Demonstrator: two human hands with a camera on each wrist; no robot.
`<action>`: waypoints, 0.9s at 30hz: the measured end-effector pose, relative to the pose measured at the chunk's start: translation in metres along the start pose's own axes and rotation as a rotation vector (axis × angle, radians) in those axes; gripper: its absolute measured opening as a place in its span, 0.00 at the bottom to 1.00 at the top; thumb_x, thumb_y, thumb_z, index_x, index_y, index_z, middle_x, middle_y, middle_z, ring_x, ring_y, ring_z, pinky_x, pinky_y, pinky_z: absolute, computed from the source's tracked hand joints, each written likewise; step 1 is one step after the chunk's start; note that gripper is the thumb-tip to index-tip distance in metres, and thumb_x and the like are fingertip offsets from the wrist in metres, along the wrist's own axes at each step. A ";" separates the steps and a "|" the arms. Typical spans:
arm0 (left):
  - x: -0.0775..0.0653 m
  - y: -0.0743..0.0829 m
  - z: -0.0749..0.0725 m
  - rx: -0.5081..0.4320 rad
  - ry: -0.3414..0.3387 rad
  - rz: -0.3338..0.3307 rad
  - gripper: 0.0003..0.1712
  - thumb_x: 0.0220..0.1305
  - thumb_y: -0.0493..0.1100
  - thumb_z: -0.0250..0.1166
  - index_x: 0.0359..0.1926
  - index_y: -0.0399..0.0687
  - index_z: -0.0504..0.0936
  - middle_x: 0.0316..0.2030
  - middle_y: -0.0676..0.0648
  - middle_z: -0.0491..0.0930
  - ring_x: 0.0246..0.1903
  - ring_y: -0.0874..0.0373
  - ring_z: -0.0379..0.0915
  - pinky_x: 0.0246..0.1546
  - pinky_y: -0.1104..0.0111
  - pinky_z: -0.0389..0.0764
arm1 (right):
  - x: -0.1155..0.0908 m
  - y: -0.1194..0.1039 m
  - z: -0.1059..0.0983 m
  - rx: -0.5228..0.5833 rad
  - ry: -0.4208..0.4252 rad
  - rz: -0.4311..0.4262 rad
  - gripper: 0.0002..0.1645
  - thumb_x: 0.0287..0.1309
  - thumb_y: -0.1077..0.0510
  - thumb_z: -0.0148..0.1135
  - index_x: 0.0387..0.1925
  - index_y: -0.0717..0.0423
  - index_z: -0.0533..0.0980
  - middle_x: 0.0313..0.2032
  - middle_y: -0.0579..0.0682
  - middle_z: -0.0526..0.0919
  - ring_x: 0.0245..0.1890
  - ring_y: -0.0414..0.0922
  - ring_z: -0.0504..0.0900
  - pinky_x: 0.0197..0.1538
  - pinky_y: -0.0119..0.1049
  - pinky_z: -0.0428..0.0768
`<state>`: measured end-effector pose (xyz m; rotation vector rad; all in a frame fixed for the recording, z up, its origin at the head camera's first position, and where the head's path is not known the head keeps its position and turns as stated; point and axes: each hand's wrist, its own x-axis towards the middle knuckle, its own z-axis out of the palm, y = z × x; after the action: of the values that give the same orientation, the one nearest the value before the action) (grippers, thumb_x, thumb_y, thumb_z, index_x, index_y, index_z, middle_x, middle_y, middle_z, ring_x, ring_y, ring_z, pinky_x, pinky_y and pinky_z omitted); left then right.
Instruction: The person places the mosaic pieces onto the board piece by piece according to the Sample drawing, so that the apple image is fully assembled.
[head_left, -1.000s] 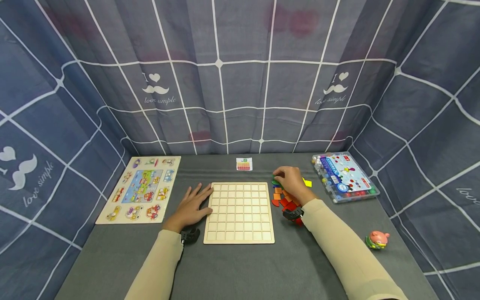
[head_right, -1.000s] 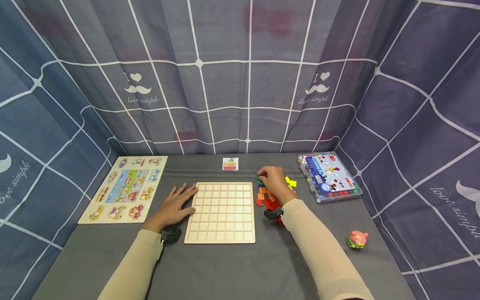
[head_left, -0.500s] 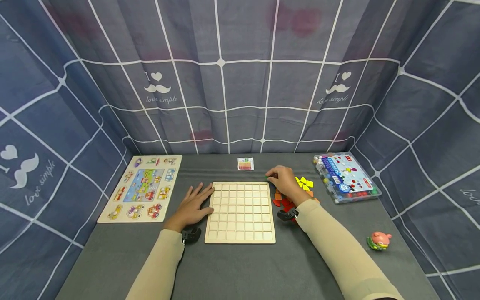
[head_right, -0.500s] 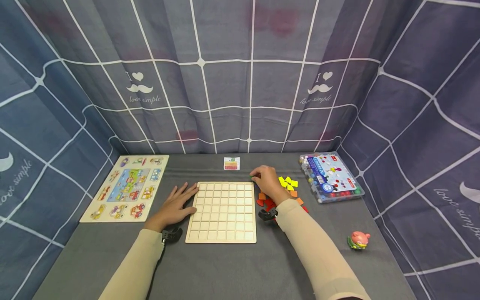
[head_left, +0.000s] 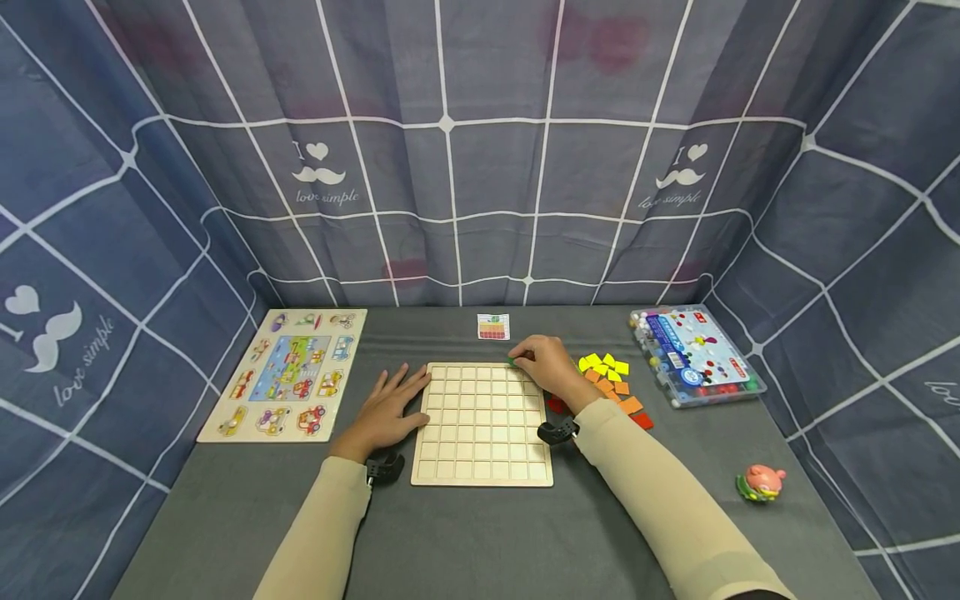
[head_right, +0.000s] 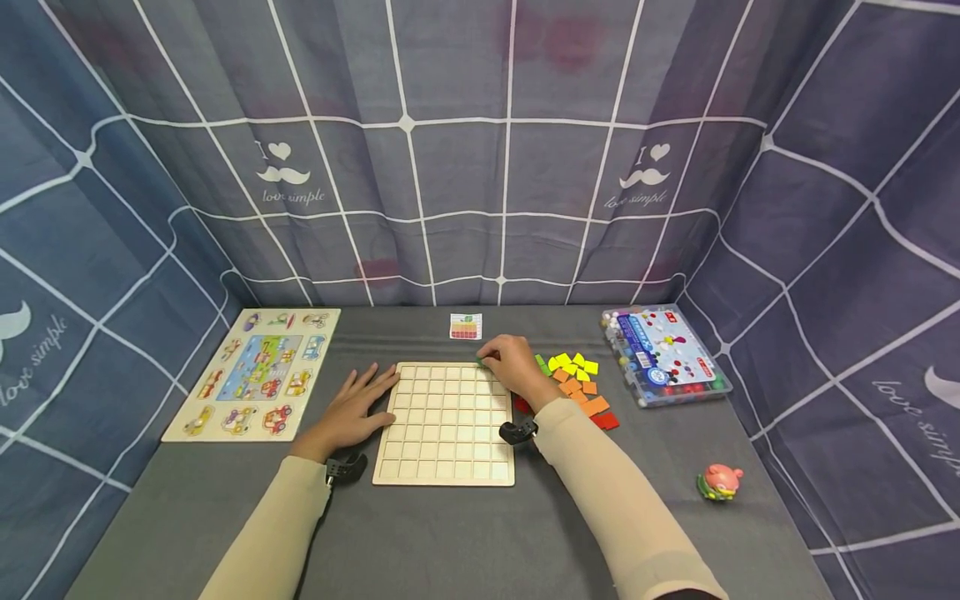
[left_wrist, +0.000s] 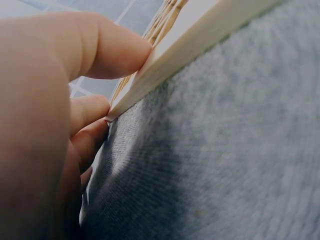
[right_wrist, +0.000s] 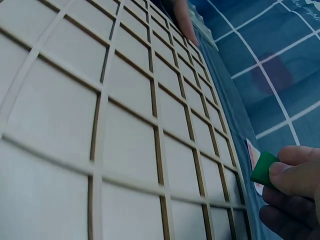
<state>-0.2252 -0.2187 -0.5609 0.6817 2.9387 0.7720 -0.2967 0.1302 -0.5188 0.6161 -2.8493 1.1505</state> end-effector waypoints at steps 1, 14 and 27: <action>0.000 0.000 0.000 -0.001 0.001 0.000 0.44 0.70 0.54 0.65 0.83 0.52 0.62 0.82 0.52 0.53 0.81 0.46 0.39 0.79 0.48 0.29 | 0.001 -0.001 0.002 -0.006 0.000 -0.011 0.09 0.68 0.64 0.70 0.46 0.54 0.90 0.45 0.48 0.86 0.40 0.43 0.84 0.45 0.40 0.85; -0.001 0.002 0.000 0.008 -0.016 -0.022 0.45 0.70 0.55 0.65 0.83 0.51 0.62 0.81 0.51 0.54 0.81 0.46 0.40 0.79 0.48 0.31 | 0.012 -0.019 0.024 0.021 -0.064 -0.042 0.08 0.69 0.63 0.69 0.44 0.52 0.90 0.43 0.45 0.87 0.42 0.42 0.85 0.50 0.40 0.85; 0.000 0.004 -0.002 0.012 -0.012 -0.025 0.45 0.69 0.55 0.63 0.83 0.51 0.62 0.81 0.50 0.54 0.81 0.45 0.40 0.79 0.49 0.31 | 0.025 -0.034 0.044 0.043 -0.126 -0.057 0.08 0.72 0.66 0.65 0.44 0.57 0.89 0.41 0.47 0.88 0.44 0.43 0.85 0.49 0.36 0.85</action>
<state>-0.2238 -0.2164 -0.5572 0.6470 2.9381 0.7457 -0.3018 0.0698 -0.5250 0.7936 -2.8947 1.2089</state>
